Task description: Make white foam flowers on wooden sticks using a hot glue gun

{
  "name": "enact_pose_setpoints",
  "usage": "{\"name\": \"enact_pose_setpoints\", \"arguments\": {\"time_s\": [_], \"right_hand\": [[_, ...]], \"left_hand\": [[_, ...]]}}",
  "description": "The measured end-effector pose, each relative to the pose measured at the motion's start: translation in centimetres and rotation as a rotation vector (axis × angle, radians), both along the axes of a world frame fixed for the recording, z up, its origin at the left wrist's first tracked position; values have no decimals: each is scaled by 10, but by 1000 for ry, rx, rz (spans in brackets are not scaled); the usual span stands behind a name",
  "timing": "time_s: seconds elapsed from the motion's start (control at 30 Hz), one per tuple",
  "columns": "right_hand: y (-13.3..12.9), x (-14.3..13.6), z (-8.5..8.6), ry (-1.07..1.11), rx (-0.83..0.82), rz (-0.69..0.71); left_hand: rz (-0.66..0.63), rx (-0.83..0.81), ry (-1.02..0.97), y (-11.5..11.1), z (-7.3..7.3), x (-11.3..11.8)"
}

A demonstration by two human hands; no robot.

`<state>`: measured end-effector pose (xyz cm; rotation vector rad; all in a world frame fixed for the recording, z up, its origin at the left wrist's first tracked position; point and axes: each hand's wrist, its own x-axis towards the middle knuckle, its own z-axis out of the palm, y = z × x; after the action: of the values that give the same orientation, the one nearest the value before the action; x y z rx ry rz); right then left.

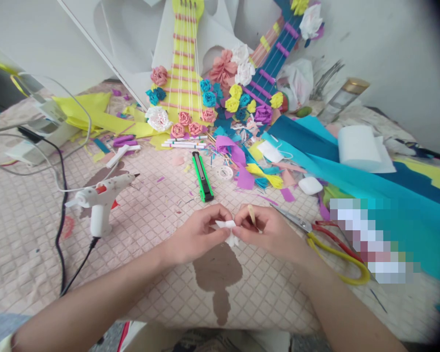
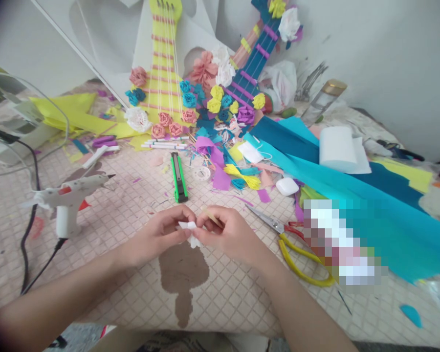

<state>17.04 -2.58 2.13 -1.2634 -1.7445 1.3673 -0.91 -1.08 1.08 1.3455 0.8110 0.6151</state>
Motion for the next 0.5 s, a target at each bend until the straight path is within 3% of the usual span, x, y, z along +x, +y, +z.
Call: {"name": "enact_pose_setpoints", "arguments": {"time_s": [0.33,0.5], "right_hand": [[1,3,-3,-54,-16,-64],[-1,5,-3,-104,152,-132]], "left_hand": [[103,-9,-4,0,-2,3],[140,16,17,2,-2,2]]}}
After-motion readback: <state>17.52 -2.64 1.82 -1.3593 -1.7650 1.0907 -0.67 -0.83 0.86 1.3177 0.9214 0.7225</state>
